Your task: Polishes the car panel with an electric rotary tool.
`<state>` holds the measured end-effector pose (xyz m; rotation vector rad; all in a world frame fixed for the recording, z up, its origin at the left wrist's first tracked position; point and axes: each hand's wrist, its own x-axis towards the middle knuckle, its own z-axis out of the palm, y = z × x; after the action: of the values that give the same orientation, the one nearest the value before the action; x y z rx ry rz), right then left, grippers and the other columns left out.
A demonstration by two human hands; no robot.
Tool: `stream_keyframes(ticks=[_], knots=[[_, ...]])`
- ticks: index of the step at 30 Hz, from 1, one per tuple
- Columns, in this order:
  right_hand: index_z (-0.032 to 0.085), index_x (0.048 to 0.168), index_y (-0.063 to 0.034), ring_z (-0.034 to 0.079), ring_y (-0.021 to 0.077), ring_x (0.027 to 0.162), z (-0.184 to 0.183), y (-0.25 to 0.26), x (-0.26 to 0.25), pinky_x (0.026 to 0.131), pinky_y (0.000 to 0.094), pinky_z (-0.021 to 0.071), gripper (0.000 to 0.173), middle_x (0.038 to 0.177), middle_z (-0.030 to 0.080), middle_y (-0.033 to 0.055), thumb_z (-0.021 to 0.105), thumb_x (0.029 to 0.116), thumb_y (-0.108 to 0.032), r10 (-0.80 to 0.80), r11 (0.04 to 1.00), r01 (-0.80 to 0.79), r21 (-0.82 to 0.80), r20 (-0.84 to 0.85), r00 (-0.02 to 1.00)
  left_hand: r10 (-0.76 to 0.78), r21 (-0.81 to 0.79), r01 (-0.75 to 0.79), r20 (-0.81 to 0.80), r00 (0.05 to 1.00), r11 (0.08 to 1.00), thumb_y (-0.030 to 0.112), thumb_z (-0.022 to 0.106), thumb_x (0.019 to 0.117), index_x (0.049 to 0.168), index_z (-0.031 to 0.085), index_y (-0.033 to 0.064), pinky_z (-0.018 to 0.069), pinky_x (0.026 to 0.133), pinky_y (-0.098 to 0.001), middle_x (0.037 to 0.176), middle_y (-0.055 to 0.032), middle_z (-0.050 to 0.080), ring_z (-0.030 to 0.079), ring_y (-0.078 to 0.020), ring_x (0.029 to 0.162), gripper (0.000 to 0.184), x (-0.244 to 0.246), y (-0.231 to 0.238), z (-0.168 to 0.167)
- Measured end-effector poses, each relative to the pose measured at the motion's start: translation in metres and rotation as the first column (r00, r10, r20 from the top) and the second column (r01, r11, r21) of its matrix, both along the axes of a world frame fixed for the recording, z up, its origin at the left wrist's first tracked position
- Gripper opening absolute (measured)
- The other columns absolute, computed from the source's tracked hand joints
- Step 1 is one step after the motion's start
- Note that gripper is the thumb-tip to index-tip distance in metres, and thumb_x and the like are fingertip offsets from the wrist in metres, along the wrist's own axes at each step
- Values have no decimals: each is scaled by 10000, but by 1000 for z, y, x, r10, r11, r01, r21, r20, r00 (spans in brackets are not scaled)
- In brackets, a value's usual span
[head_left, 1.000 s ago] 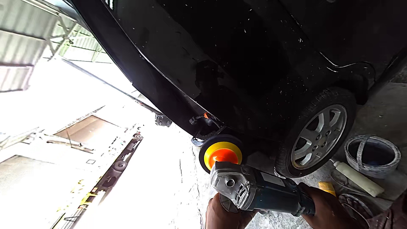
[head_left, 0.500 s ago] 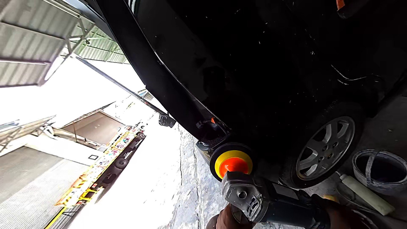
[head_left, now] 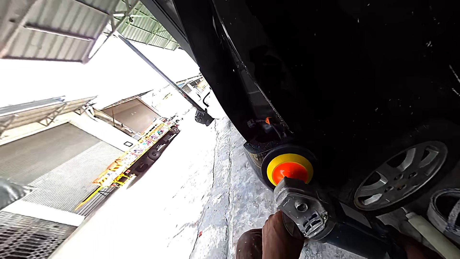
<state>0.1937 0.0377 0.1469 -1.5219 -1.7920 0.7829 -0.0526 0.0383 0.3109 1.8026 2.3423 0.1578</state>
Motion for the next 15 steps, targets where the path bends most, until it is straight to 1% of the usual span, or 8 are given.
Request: stream_keyframes(ticks=[2, 5, 7, 9, 11, 12, 13, 15], knots=[[655, 1137, 69, 705, 479, 965, 23, -4, -9, 821, 654, 525, 481, 1005, 707, 297, 716, 860, -320, 19, 998, -14, -66, 73, 997, -4, 77, -1, 62, 998, 997, 376, 813, 761, 1048, 713, 15, 548, 887, -492, 964, -133, 744, 718, -268, 958, 472, -17, -14, -13], [682, 1124, 50, 714, 484, 900, 13, -8, -25, 768, 642, 545, 489, 964, 716, 282, 774, 791, -297, -2, 999, -4, 44, 137, 991, 55, 136, -68, 96, 994, 988, 337, 859, 731, 1117, 693, -32, 538, 938, -454, 998, -150, 745, 715, -250, 987, 560, -37, -29, -26], [677, 1075, 37, 717, 469, 861, 9, -9, -35, 721, 629, 552, 460, 922, 718, 262, 773, 788, -311, -2, 995, -12, 96, 151, 989, 95, 122, -106, 95, 991, 987, 321, 865, 736, 1160, 674, -49, 525, 956, -471, 1033, -172, 741, 710, -277, 1020, 594, -45, -32, -24], [691, 1064, 54, 724, 459, 858, 15, -11, -41, 733, 618, 549, 457, 921, 725, 263, 762, 792, -307, -25, 993, 9, 114, 135, 991, 49, 141, -65, 113, 992, 988, 343, 858, 732, 1134, 679, -38, 536, 938, -476, 1014, -162, 741, 714, -271, 1001, 583, -53, -29, -25], [672, 1108, 67, 723, 451, 913, 24, -11, -39, 786, 611, 548, 461, 964, 721, 274, 731, 844, -306, 7, 1000, -10, 27, 138, 990, -20, 156, 4, 102, 995, 988, 399, 835, 735, 1074, 704, 2, 556, 903, -481, 966, -127, 746, 721, -252, 959, 538, -55, -21, -24], [663, 1092, 67, 722, 455, 904, 18, -10, -37, 775, 618, 554, 456, 956, 717, 279, 723, 846, -311, -5, 1000, 1, 31, 105, 994, -31, 130, 20, 82, 996, 991, 415, 814, 754, 1046, 712, 23, 560, 883, -497, 949, -119, 745, 724, -259, 946, 500, -49, -15, -18], [660, 1111, 102, 712, 477, 921, 18, -10, -34, 801, 630, 540, 483, 980, 709, 308, 716, 848, -299, -25, 999, 23, 31, 48, 999, -28, 81, 23, 58, 998, 996, 411, 794, 771, 1032, 719, 33, 555, 873, -523, 950, -130, 744, 723, -285, 951, 465, -39, -9, -10], [646, 1134, 133, 708, 483, 951, 16, -12, -26, 847, 624, 530, 522, 1012, 706, 330, 708, 867, -311, -65, 998, 66, 25, -32, 997, -26, -53, 26, 1, 1000, 998, 422, 777, 804, 1056, 719, 56, 544, 876, -557, 994, -144, 742, 715, -322, 996, 448, -12, 2, 10]])
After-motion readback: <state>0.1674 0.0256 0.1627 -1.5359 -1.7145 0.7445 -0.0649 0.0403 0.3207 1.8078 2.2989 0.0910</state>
